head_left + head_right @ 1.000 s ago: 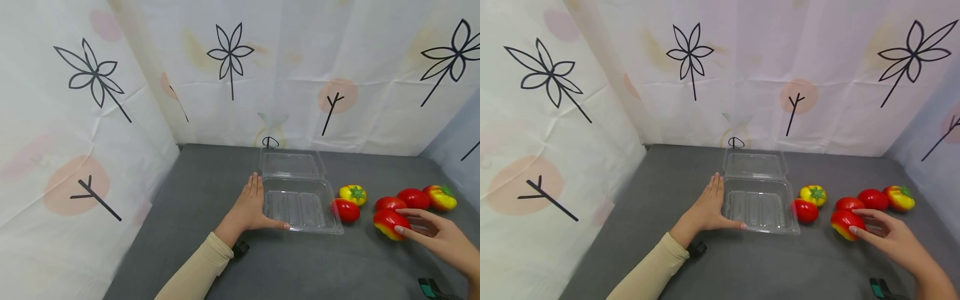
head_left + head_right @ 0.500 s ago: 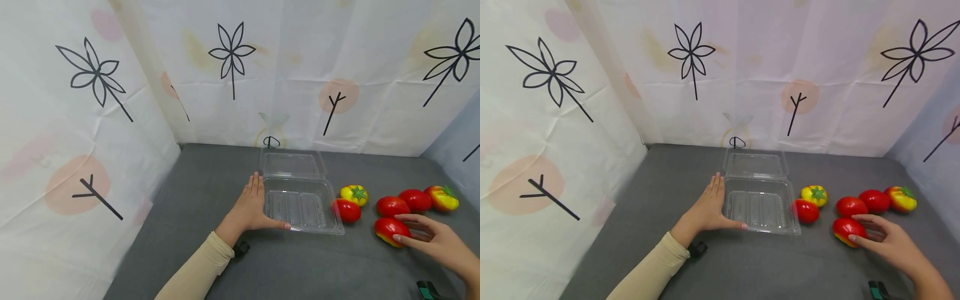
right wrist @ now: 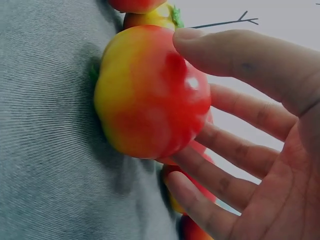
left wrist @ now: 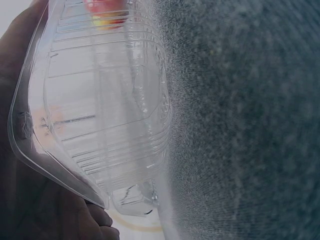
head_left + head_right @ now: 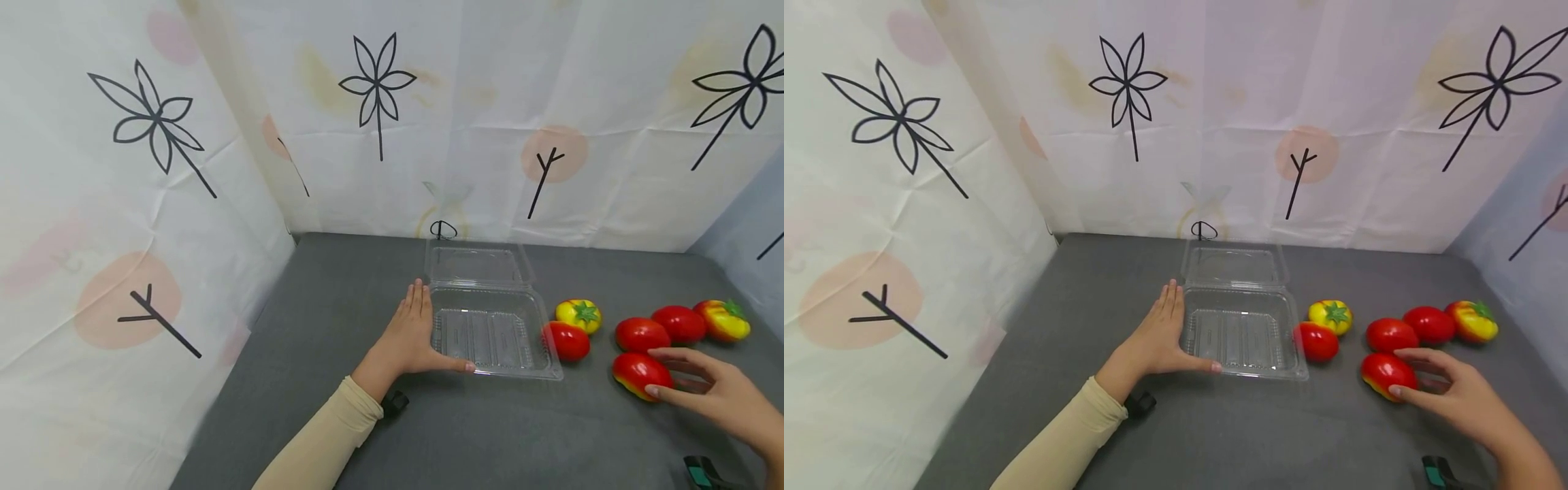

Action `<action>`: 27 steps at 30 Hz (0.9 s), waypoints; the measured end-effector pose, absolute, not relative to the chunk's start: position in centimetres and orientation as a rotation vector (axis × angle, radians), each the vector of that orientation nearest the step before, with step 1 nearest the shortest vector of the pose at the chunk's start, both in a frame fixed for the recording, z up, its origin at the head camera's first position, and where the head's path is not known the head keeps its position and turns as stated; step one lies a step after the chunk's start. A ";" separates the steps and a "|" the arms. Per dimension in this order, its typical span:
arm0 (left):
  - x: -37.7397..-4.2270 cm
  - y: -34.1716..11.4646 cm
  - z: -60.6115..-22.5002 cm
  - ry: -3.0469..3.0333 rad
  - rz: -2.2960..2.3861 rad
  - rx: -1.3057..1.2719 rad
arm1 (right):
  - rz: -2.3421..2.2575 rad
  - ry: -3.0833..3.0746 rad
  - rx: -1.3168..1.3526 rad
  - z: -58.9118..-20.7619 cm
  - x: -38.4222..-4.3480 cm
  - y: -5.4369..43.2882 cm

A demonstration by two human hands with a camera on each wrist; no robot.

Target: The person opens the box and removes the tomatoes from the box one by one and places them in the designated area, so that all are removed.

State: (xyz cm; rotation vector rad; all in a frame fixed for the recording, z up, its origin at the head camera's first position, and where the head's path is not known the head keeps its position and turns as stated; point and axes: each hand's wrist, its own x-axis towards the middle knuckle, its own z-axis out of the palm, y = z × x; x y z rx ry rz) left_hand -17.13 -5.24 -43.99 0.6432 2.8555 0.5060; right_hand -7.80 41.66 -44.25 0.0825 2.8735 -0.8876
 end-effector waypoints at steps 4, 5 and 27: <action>-17.1 -5.1 -43.9 2.863 0.497 0.645 | -0.881 2.950 0.072 -43.5 -7.7 41.6; -17.2 -5.1 -43.8 2.865 0.495 0.646 | -0.881 2.969 0.074 -43.1 -7.8 41.5; -17.9 -6.3 -43.7 2.965 0.485 0.725 | -0.647 3.330 -0.170 -37.5 -13.6 32.6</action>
